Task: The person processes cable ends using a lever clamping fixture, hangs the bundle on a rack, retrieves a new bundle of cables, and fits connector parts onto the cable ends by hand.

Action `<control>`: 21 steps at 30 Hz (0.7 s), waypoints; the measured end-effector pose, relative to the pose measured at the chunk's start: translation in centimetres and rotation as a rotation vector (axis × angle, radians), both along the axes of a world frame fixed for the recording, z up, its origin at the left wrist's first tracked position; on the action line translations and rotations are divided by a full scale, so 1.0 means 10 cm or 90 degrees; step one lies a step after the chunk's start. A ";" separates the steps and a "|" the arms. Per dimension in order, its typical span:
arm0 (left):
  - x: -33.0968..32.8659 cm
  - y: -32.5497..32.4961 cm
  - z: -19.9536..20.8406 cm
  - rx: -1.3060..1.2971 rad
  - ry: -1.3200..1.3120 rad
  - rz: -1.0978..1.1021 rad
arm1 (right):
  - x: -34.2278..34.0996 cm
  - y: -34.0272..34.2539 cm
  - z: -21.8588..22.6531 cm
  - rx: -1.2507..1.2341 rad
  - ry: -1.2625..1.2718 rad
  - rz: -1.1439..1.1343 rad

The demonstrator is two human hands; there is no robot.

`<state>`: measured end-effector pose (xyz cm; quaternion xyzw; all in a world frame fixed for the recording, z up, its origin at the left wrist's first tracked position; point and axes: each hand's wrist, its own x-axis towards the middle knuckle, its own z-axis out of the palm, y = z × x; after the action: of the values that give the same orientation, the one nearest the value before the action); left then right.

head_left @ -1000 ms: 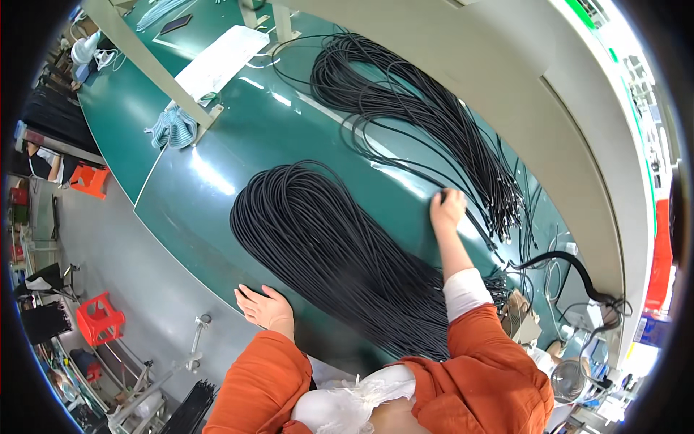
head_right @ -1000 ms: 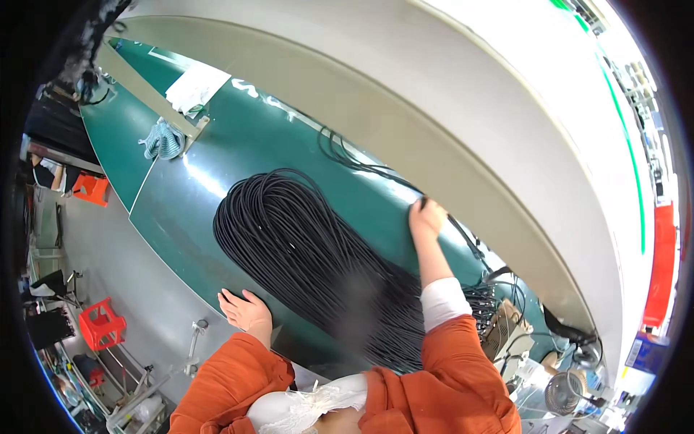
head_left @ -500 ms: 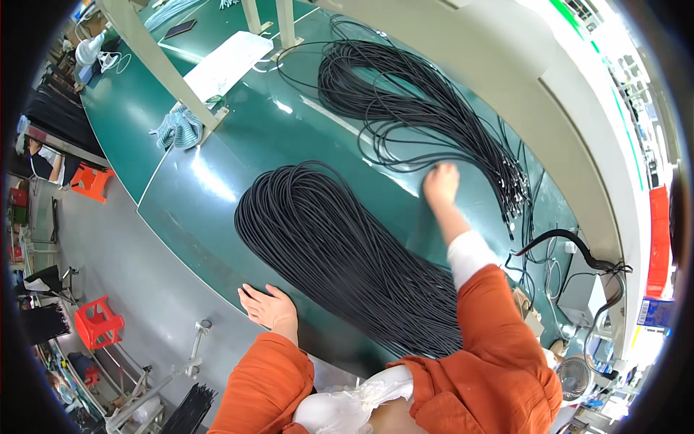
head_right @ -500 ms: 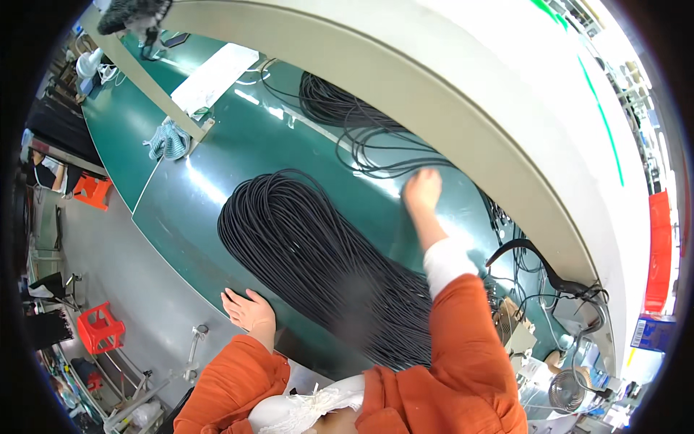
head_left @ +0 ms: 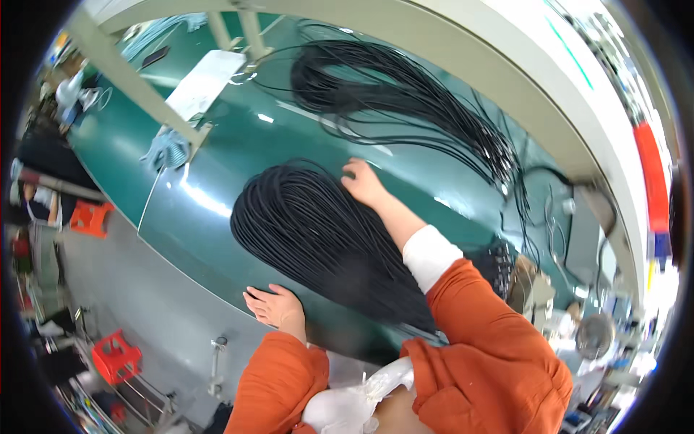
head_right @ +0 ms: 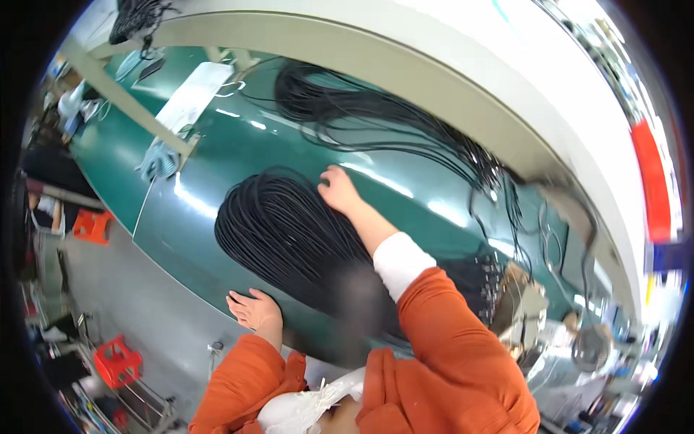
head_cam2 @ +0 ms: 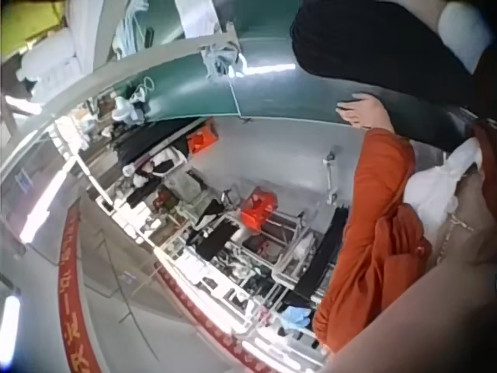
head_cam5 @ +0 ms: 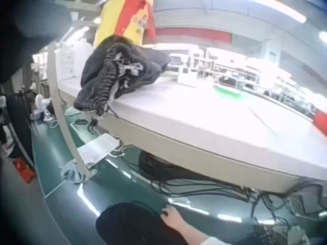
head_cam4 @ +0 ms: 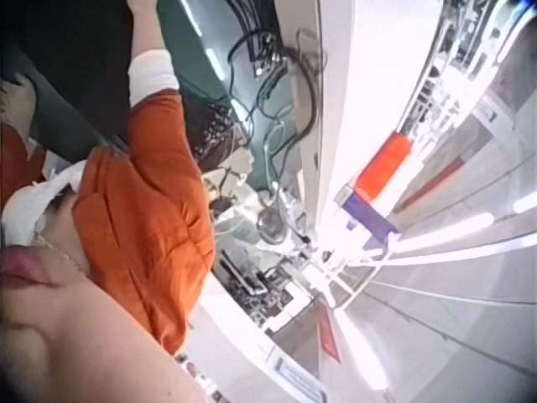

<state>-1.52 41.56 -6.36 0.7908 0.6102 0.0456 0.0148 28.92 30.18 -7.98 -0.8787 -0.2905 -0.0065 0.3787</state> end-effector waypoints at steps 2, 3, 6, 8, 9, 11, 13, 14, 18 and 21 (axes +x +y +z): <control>-0.03 0.07 0.02 -0.009 0.020 0.054 | -0.67 -0.09 0.42 0.134 0.283 -0.137; 0.02 0.03 -0.02 0.020 0.028 0.053 | -0.95 -0.27 0.57 0.155 0.194 -0.153; 0.04 0.03 -0.13 0.104 -0.007 0.026 | -1.98 -0.64 1.08 0.190 0.132 -0.065; 0.01 0.06 -0.22 0.203 -0.050 -0.022 | -2.68 -0.92 1.39 0.166 0.075 0.080; 0.01 0.05 -0.25 0.235 -0.084 -0.025 | -3.05 -1.10 1.53 0.147 0.072 0.111; -0.04 -0.01 -0.32 0.242 -0.073 -0.074 | -3.78 -1.48 1.62 0.082 0.127 0.151; -0.09 0.06 -0.33 0.263 -0.026 -0.076 | -4.45 -1.82 1.53 0.042 0.223 0.140; -0.07 0.06 -0.34 0.273 -0.006 -0.080 | -4.77 -2.02 1.45 0.040 0.262 0.106; -0.10 0.02 -0.25 0.235 0.011 -0.080 | -5.70 -2.82 1.44 0.102 0.465 -0.306; -0.32 -0.39 0.01 0.066 -0.182 -0.636 | -6.41 -3.57 0.65 0.236 0.463 -0.663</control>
<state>-4.73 37.71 -6.26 0.9711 0.1475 0.1704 0.0788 -35.13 -5.57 -1.48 -0.7708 0.3250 0.0584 0.5448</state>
